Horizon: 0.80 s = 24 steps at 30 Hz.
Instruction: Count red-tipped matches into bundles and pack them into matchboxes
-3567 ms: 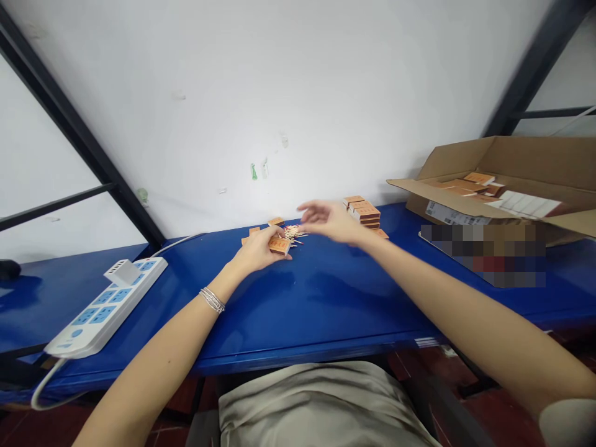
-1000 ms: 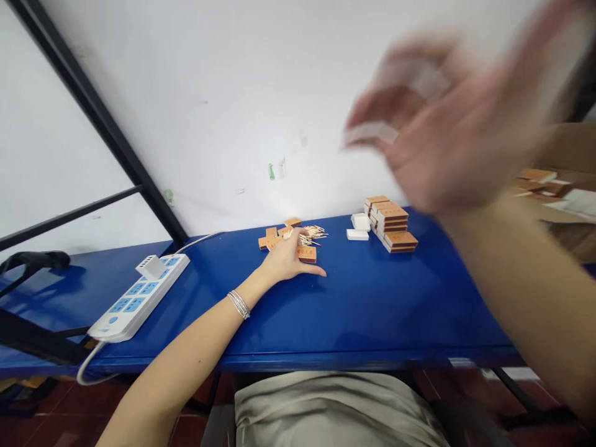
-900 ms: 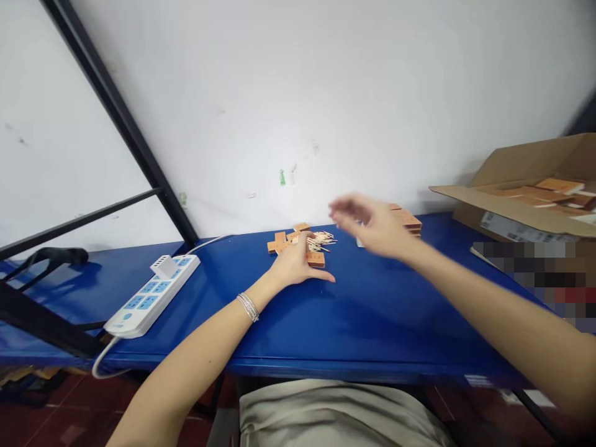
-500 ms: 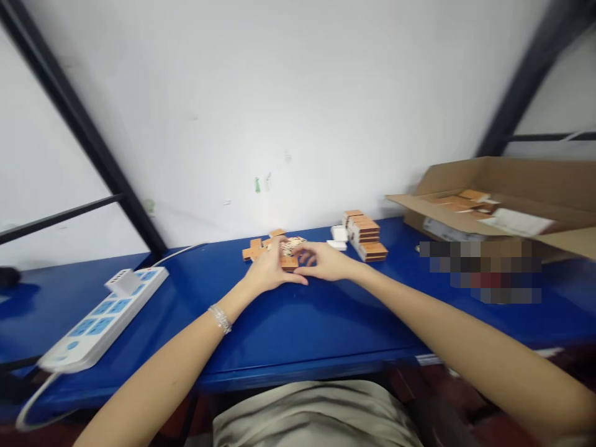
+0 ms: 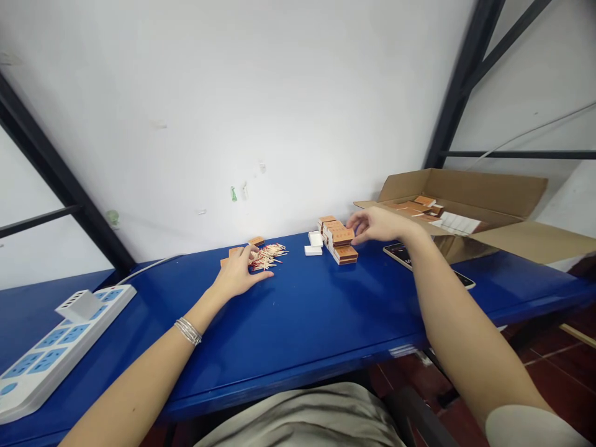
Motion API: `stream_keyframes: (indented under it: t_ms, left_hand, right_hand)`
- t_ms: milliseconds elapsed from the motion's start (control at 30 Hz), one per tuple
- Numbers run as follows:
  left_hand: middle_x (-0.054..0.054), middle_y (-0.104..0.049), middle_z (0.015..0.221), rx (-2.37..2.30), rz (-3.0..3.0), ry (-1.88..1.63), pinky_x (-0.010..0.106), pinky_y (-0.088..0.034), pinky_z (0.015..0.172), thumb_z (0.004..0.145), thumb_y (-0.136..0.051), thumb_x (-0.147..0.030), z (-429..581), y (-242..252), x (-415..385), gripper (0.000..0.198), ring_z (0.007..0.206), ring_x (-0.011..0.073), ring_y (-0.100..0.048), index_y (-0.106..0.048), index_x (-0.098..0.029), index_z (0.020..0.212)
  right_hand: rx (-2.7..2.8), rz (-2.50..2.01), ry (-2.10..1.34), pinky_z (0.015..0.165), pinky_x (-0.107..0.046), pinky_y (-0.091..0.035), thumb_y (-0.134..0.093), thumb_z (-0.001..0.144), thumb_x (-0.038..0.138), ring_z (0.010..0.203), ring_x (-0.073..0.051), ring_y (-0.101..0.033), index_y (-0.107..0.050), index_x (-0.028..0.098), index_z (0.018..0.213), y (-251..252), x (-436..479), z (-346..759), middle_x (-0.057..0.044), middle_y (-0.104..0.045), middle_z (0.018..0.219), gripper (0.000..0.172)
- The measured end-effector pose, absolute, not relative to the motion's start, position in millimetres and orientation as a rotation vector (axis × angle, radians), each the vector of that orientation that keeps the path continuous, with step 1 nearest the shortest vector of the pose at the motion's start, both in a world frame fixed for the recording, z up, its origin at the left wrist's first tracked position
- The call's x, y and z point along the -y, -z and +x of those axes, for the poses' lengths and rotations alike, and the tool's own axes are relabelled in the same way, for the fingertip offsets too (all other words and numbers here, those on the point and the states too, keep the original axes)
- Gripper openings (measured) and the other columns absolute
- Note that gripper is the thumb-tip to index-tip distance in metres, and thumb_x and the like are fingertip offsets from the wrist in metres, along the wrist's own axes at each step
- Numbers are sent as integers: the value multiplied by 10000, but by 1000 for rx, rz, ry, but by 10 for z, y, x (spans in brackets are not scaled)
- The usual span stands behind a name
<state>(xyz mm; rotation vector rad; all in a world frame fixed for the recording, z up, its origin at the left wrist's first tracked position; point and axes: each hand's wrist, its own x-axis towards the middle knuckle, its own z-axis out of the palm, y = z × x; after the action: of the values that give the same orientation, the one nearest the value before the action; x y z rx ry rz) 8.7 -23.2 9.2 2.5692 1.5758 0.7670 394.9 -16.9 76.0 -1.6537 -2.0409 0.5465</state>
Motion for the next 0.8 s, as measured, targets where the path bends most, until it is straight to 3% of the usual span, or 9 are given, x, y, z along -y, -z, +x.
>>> stream_keyframes:
  t_ms: [200,433,667,800]
  left_hand:
    - [103,-614,1190,-1648,2582,-704,465,-474,919,738,-687,-669,49,-95,213,659,1112,309,-563,-526,-235,1207]
    - [110,-595,1204,-1655,2568,-663,461,-463,947,716,-704,-669,-6,-53,147,700,1122,312,-556,-531,-231,1233]
    - [109,-591,1082,-1715,2559,-658,444,-484,890,722,-756,-484,-181,-70,40,543,1042,316,-580,-589,-198,1152]
    - [111,-580,1041,-1772,2543,-684,461,-473,909,708,-764,-464,-249,-83,4,492,1047,328,-560,-621,-200,1098]
  right_hand:
    - [2095,-1782,-660,716,-324,-552,-786,517,162,847,-255,-703,-650,173,868,-671,128,3945,-55,-738,822,377]
    - [2133,-1907,-517,684,-304,-534,-790,544,186,826,-239,-696,-647,168,935,-617,82,3919,-57,-737,913,417]
    - [2068,-1895,-318,622,-315,-513,-768,584,143,773,-238,-685,-646,187,886,-617,117,3899,-74,-727,853,328]
    - [2179,-1725,-192,655,-319,-489,-759,654,156,752,-213,-668,-657,183,890,-640,313,3513,-77,-721,838,258]
